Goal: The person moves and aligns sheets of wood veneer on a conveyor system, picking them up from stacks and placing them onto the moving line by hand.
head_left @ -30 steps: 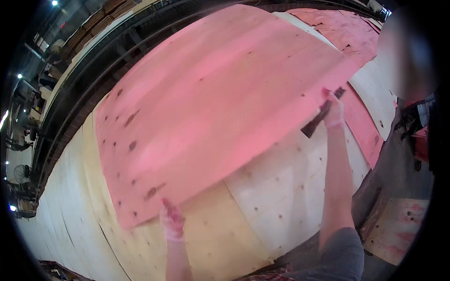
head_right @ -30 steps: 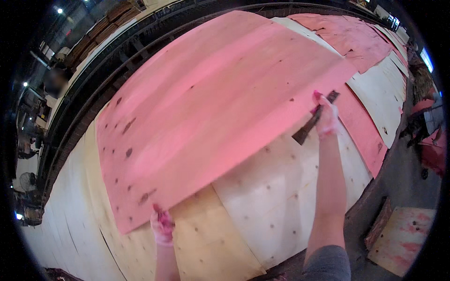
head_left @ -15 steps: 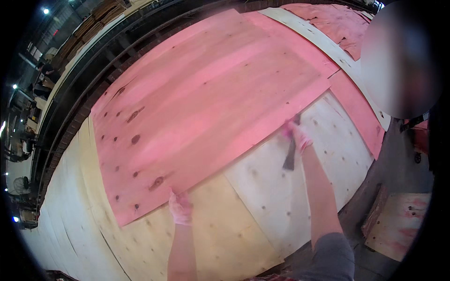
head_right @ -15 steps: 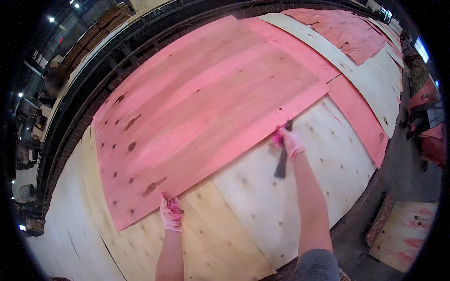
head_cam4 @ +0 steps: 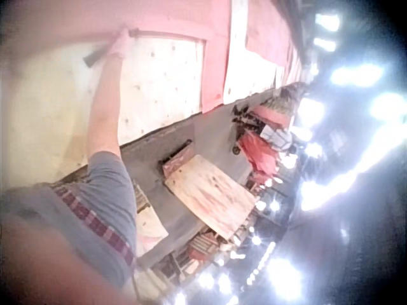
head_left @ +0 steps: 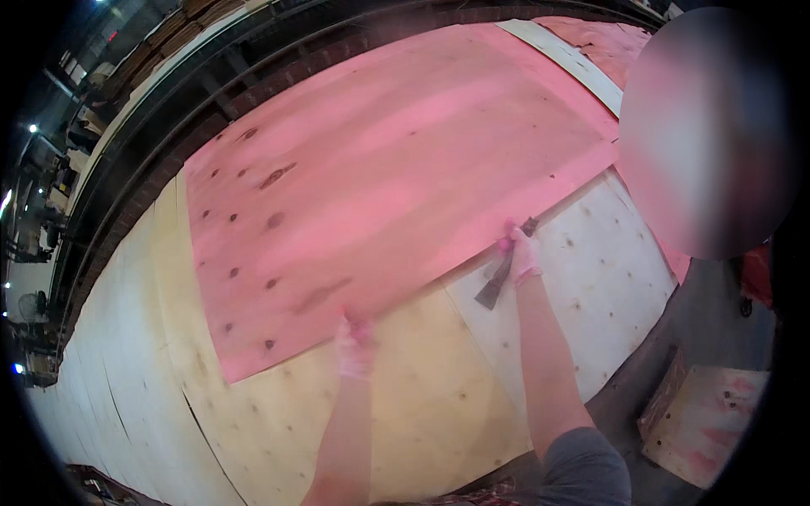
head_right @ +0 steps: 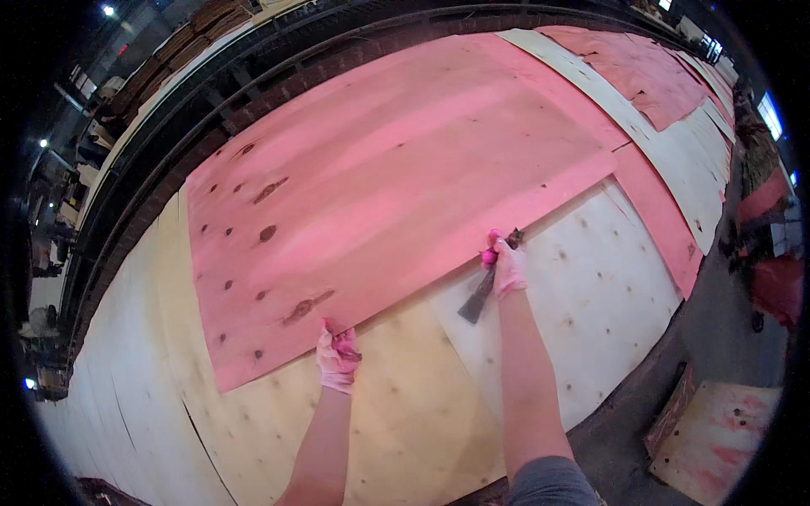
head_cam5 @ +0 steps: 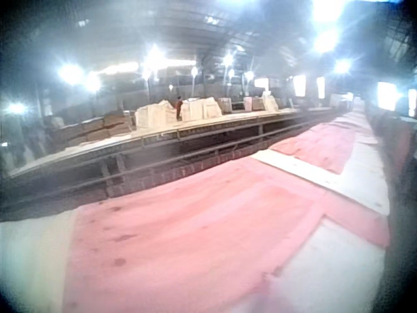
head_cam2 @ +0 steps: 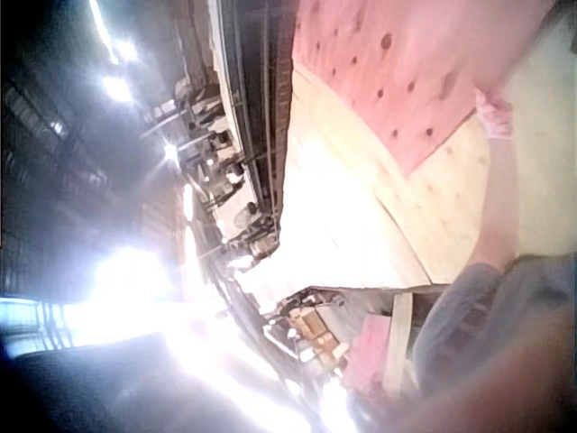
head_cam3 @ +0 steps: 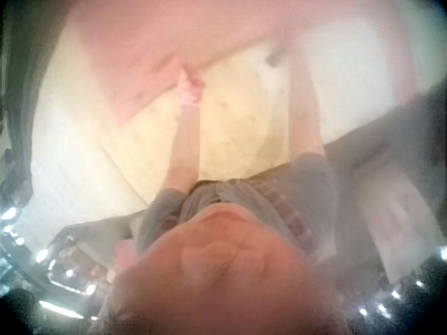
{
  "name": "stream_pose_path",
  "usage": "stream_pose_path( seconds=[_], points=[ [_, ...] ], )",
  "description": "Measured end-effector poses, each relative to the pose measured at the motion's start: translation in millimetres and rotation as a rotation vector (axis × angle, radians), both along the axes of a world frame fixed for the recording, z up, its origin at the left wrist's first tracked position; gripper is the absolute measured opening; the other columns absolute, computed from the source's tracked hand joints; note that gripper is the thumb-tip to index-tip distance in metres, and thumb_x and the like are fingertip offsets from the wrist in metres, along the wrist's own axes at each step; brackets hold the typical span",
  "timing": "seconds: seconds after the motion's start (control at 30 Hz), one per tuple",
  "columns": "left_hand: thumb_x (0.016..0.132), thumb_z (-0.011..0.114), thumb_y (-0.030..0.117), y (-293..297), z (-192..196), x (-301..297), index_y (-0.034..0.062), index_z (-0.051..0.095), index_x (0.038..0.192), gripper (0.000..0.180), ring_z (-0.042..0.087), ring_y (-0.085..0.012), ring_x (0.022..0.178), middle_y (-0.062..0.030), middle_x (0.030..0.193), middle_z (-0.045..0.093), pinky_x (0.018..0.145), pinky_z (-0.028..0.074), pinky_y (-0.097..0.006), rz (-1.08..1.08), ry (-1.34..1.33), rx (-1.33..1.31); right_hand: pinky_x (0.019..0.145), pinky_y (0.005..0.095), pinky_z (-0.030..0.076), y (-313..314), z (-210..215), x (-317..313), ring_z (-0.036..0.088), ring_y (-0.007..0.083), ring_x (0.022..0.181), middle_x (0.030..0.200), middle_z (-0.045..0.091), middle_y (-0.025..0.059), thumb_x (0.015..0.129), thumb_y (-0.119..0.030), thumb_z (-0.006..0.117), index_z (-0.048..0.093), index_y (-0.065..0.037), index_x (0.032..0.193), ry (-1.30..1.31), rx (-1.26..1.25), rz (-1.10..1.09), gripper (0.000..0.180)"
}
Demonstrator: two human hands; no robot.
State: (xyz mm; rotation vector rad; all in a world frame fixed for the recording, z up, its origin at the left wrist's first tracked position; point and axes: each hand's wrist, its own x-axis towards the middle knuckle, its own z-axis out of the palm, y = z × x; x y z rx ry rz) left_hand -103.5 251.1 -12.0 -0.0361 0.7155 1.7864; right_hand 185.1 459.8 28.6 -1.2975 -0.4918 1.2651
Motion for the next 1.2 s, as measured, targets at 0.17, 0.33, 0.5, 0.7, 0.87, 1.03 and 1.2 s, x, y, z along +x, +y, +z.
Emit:
stream_pose_path(
  seconds=[0.17,0.33,0.5,0.7,0.87,1.03,1.2],
  points=[
    [0.084,0.060,0.019,10,-7,-3,0.0121,0.056,0.105,0.023,0.058,-0.0176,0.092,-0.0015,0.098,0.062,0.079,0.050,-0.030,0.091,-0.079,-0.139,0.044,0.0246,0.042,7,-32,4,0.051,0.0107,0.053,0.077,0.058,0.0006,0.084,-0.015,0.053,0.058,-0.007,0.093,0.001,-0.018,0.037,0.013],
    [0.086,0.059,0.025,15,-32,-5,0.0143,0.057,0.098,0.016,0.060,-0.0100,0.073,0.0011,0.090,0.061,0.057,0.051,-0.020,0.051,0.037,-0.300,0.041,0.0233,0.040,27,-55,4,0.051,0.0105,0.049,0.072,0.057,0.0007,0.087,-0.021,0.053,0.058,-0.008,0.088,0.001,-0.076,-0.037,0.014],
    [0.085,0.060,0.026,23,-11,13,0.0137,0.056,0.101,0.021,0.056,-0.0147,0.084,-0.0021,0.092,0.058,0.077,0.050,-0.029,0.137,-0.089,-0.349,0.039,0.0238,0.039,46,-67,9,0.050,0.0114,0.048,0.068,0.055,0.0001,0.088,-0.021,0.053,0.057,-0.008,0.087,-0.155,-0.134,-0.032,0.013],
    [0.084,0.061,0.026,0,-37,-17,0.0145,0.059,0.102,0.021,0.058,-0.0150,0.090,-0.0021,0.098,0.060,0.081,0.048,-0.031,-0.286,0.062,0.107,0.076,0.0291,0.047,9,-31,-6,0.053,0.0117,0.076,0.086,0.060,0.0019,0.089,-0.034,0.052,0.058,-0.007,0.099,0.033,0.101,-0.019,0.029],
    [0.083,0.062,0.028,-157,76,-64,0.0136,0.052,0.117,0.038,0.054,-0.0161,0.103,-0.0054,0.116,0.055,0.091,0.043,-0.039,-0.669,1.186,0.040,0.055,0.0194,0.038,-157,50,-28,0.045,0.0044,0.064,0.103,0.060,0.0030,0.089,-0.035,0.047,0.054,-0.010,0.115,-0.188,0.172,0.593,0.037],
    [0.082,0.058,0.035,-388,121,-161,0.0116,0.038,0.130,0.058,0.036,-0.0265,0.120,-0.0108,0.130,0.037,0.099,0.032,-0.037,-0.210,0.914,-0.853,0.042,0.0228,0.039,-373,37,-163,0.051,0.0123,0.051,0.074,0.062,0.0095,0.082,-0.026,0.054,0.058,-0.004,0.096,0.203,-0.507,1.121,0.027],
    [0.075,0.060,0.040,-460,188,-199,0.0077,0.048,0.112,0.051,0.051,-0.0294,0.101,-0.0127,0.106,0.053,0.085,0.042,-0.040,-0.246,1.525,-1.226,0.046,0.0251,0.043,-431,-24,-235,0.051,0.0132,0.059,0.074,0.058,0.0050,0.085,-0.027,0.056,0.057,-0.008,0.092,0.578,-0.464,0.885,0.020]
  ],
)
